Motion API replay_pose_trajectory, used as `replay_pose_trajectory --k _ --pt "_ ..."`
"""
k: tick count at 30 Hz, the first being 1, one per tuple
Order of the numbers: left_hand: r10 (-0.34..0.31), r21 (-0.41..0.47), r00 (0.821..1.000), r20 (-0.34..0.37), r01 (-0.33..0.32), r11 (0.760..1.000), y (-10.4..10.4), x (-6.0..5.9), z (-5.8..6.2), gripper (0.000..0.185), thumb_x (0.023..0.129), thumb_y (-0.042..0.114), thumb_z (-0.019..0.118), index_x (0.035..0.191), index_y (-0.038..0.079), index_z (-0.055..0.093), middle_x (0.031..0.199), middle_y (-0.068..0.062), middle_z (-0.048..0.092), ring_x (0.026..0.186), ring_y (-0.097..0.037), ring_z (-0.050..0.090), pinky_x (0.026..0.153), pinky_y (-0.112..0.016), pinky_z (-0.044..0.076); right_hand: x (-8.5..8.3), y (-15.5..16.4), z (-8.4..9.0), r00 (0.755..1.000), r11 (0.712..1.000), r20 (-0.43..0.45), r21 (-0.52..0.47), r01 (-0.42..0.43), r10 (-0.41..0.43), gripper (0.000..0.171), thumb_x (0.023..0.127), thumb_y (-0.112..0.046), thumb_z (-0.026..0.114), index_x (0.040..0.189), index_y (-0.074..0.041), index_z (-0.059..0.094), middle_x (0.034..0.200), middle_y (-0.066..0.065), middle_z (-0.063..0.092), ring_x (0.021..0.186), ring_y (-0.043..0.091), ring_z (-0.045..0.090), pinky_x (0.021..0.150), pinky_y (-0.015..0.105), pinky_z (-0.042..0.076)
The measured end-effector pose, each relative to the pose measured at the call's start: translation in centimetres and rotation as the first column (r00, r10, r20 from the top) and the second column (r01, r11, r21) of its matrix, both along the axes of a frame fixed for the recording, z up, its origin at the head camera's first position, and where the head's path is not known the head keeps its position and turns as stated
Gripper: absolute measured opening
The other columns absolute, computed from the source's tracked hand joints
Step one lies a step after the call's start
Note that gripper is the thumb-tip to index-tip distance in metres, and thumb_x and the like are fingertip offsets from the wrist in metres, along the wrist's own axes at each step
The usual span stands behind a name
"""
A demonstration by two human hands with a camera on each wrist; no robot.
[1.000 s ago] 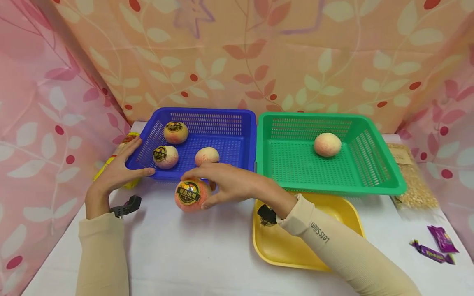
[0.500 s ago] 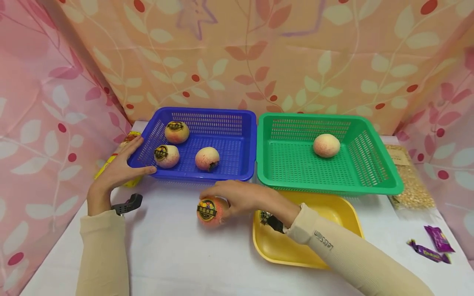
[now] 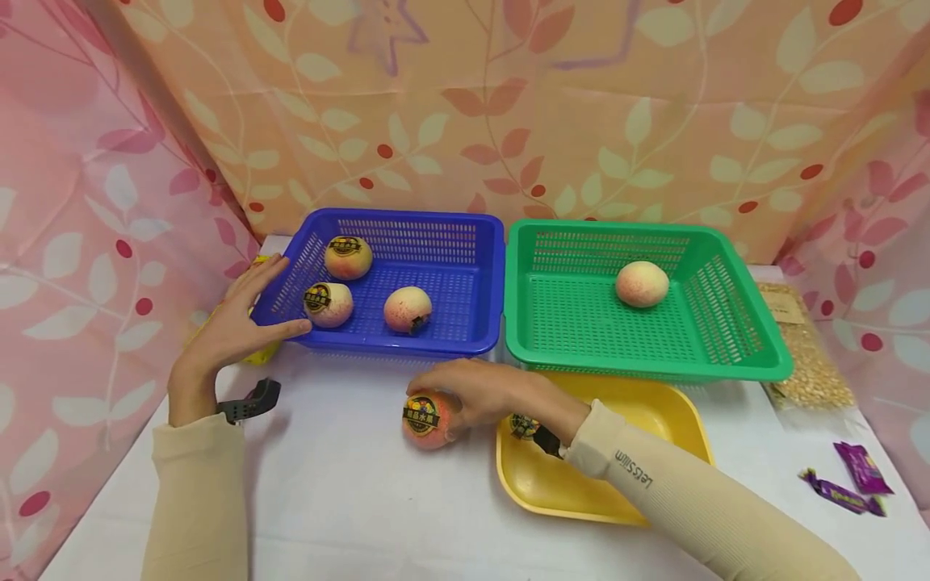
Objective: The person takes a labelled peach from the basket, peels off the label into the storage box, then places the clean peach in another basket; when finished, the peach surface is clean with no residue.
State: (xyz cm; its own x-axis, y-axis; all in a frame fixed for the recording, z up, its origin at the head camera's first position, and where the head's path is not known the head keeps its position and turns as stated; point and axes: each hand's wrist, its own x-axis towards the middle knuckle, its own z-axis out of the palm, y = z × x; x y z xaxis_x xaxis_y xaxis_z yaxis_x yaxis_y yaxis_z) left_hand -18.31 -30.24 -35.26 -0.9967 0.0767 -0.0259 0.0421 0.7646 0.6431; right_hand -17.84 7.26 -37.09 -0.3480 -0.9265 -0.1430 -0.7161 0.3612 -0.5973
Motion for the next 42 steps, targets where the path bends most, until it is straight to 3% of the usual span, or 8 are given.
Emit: replay_pose_trajectory --k 5,10,14,17,22,26,31,42 --pt "-0.115 0.123 0.98 -0.164 0.136 0.983 3.3 1.0 2.0 0.085 0.083 0.037 0.084 0.155 0.039 0.04 0.166 0.01 0.033 0.158 -0.023 0.018 0.121 -0.072 0.015 0.3 0.2 -0.1 0.999 0.998 -0.011 0.048 0.041 -0.041 0.068 0.084 -0.014 0.083 0.145 -0.012 0.055 0.143 0.004 0.061 0.135 0.021 0.055 0.116 0.041 0.044" --pt "-0.295 0.228 0.927 -0.23 0.346 0.91 6.6 2.7 3.0 0.069 0.081 0.02 0.087 0.142 0.028 0.059 0.148 0.006 0.056 0.14 -0.018 0.047 0.116 -0.06 0.037 0.7 0.5 0.0 0.994 0.994 -0.086 0.086 0.072 -0.065 0.07 0.083 -0.02 0.084 0.147 -0.021 0.054 0.138 0.0 0.062 0.126 0.017 0.058 0.108 0.04 0.05" --pt "-0.472 0.226 0.874 -0.116 0.486 0.844 8.4 3.6 2.9 0.061 0.082 0.025 0.087 0.137 0.021 0.063 0.138 0.006 0.064 0.122 -0.017 0.06 0.105 -0.048 0.05 1.0 0.7 0.0 0.985 0.992 -0.149 0.088 0.095 -0.081 0.072 0.081 -0.026 0.087 0.146 -0.026 0.055 0.129 -0.002 0.062 0.111 0.012 0.06 0.093 0.035 0.055" --pt "-0.585 0.199 0.81 0.039 0.568 0.799 9.4 3.8 1.9 0.066 0.082 0.035 0.086 0.141 0.022 0.059 0.14 0.005 0.062 0.123 -0.018 0.061 0.104 -0.044 0.051 1.2 0.8 0.0 0.979 0.992 -0.182 0.074 0.101 -0.087 0.071 0.081 -0.028 0.087 0.145 -0.028 0.056 0.123 -0.002 0.06 0.096 0.011 0.059 0.081 0.029 0.054" --pt "-0.638 0.169 0.73 0.245 0.616 0.769 10.4 3.5 -0.6 0.082 0.081 0.041 0.086 0.149 0.011 0.049 0.146 -0.01 0.057 0.125 -0.033 0.06 0.104 -0.049 0.05 1.4 1.2 -0.1 0.97 0.994 -0.224 0.039 0.101 -0.09 0.067 0.082 -0.03 0.086 0.143 -0.029 0.058 0.111 -0.001 0.055 0.079 0.01 0.053 0.066 0.021 0.046" --pt "-0.663 0.159 0.701 0.263 0.646 0.746 11.5 3.0 -3.0 0.091 0.077 0.036 0.09 0.151 0.007 0.046 0.148 -0.011 0.055 0.13 -0.033 0.056 0.11 -0.052 0.046 1.7 1.4 -0.2 0.962 0.995 -0.255 0.015 0.102 -0.095 0.067 0.082 -0.032 0.086 0.142 -0.029 0.058 0.104 -0.003 0.053 0.073 0.009 0.048 0.06 0.02 0.041" --pt "-0.701 0.222 0.674 0.231 0.665 0.713 12.9 2.2 -5.6 0.095 0.07 0.029 0.095 0.15 0.019 0.045 0.15 0.004 0.052 0.14 -0.019 0.047 0.121 -0.045 0.036 1.8 1.9 -0.4 0.958 0.995 -0.268 -0.009 0.099 -0.097 0.067 0.081 -0.031 0.087 0.142 -0.029 0.058 0.102 -0.004 0.053 0.073 0.009 0.047 0.06 0.019 0.04" --pt "-0.722 0.375 0.662 0.2 0.629 0.681 14.2 0.8 -7.8 0.074 0.072 0.029 0.094 0.137 0.025 0.058 0.137 0.01 0.06 0.133 -0.012 0.05 0.121 -0.04 0.034 1.4 2.2 0.6 0.978 0.992 -0.181 -0.079 0.096 -0.109 0.05 0.093 -0.035 0.075 0.141 -0.027 0.061 0.11 -0.004 0.06 0.08 0.009 0.053 0.067 0.019 0.045"
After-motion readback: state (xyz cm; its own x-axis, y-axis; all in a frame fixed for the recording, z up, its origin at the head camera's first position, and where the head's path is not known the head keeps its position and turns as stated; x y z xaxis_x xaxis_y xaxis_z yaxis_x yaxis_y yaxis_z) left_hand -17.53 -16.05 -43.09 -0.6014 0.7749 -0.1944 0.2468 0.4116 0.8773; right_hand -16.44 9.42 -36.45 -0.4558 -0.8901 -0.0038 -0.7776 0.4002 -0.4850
